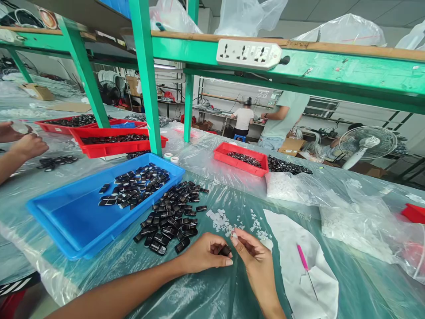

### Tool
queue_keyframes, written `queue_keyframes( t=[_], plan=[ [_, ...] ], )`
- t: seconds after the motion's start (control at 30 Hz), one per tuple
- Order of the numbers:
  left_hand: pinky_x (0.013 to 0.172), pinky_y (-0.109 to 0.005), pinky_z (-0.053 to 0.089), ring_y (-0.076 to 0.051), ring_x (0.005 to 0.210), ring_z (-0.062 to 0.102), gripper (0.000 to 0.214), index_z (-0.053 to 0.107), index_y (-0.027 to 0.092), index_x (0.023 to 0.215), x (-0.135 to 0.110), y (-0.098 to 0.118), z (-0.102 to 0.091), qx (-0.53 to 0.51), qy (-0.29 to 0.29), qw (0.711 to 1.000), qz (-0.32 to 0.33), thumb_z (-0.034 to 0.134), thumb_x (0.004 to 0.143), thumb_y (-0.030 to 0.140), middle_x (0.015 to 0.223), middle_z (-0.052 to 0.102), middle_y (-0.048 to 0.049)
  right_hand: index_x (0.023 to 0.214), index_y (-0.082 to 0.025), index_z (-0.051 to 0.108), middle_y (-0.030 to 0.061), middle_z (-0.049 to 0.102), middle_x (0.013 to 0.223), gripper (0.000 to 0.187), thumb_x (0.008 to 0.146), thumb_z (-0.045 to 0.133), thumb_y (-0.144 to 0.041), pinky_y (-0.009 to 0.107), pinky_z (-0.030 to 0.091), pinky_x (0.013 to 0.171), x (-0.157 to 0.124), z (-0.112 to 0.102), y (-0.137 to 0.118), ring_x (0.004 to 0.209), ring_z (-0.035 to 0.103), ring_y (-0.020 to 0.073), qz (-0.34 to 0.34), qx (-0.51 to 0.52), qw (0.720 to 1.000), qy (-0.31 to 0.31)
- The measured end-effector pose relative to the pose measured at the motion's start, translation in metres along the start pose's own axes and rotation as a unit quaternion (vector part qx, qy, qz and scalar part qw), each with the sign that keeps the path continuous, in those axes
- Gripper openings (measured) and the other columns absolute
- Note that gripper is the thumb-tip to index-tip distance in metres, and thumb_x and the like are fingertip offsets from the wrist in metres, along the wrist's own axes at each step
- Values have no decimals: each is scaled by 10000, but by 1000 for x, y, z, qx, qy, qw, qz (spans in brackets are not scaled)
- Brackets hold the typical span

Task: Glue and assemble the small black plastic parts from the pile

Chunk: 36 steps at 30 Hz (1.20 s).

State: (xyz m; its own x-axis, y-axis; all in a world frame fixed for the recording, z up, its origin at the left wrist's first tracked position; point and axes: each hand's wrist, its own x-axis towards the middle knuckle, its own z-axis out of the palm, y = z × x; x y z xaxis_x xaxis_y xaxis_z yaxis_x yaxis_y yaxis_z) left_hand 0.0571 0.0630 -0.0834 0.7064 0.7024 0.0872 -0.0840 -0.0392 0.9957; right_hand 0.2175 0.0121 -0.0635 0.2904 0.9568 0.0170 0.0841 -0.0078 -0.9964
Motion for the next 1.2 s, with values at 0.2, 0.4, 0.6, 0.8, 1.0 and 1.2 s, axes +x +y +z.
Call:
queue_keyframes(
  t=[0.2, 0.4, 0.6, 0.8, 1.0, 1.2],
  plan=[
    [513, -199, 317, -83, 530, 409, 396, 645, 79, 788, 0, 4, 0, -3, -15, 1000, 0, 662, 725, 469, 592, 468, 14, 1122, -200, 652, 75, 677, 1066, 452, 762, 638, -474, 381, 468, 920, -10, -3, 9, 996, 626, 249, -10, -47, 998, 36],
    [499, -202, 291, -83, 520, 387, 388, 571, 101, 678, -1, 13, 0, 19, -16, 1000, 2, 618, 752, 480, 568, 438, 20, 1024, -221, 705, 70, 654, 1109, 328, 796, 609, -437, 363, 473, 916, -16, -2, 15, 1031, 601, 240, -103, -132, 986, 24],
    [500, -215, 208, -78, 546, 275, 378, 460, 132, 612, -3, 15, 0, 47, -21, 998, 30, 574, 800, 439, 570, 313, 40, 1045, -253, 701, 66, 654, 1084, 284, 817, 599, -389, 354, 492, 887, -15, -1, 18, 999, 608, 225, -159, -176, 972, 14],
    [523, -221, 211, -84, 570, 257, 370, 429, 136, 603, -5, 19, -2, 111, -13, 992, 61, 526, 845, 398, 592, 290, 35, 1058, -294, 693, 54, 626, 1150, 282, 824, 584, -407, 370, 517, 870, -18, 0, 18, 1068, 581, 249, -130, -161, 978, 6],
    [495, -203, 282, -92, 535, 401, 392, 515, 122, 644, -3, 21, -4, 54, -23, 998, 35, 537, 830, 466, 575, 451, 7, 1168, -267, 634, 40, 525, 1309, 359, 856, 532, -414, 398, 434, 993, -28, 10, 14, 1223, 470, 252, -102, -115, 988, -1],
    [497, -204, 333, -95, 533, 443, 407, 571, 101, 690, -1, 21, -10, 35, -32, 999, 20, 573, 800, 494, 591, 494, -8, 1156, -256, 643, 45, 537, 1297, 373, 864, 506, -442, 375, 423, 1000, -26, 16, 17, 1231, 459, 243, -96, -108, 989, -5]
  ],
)
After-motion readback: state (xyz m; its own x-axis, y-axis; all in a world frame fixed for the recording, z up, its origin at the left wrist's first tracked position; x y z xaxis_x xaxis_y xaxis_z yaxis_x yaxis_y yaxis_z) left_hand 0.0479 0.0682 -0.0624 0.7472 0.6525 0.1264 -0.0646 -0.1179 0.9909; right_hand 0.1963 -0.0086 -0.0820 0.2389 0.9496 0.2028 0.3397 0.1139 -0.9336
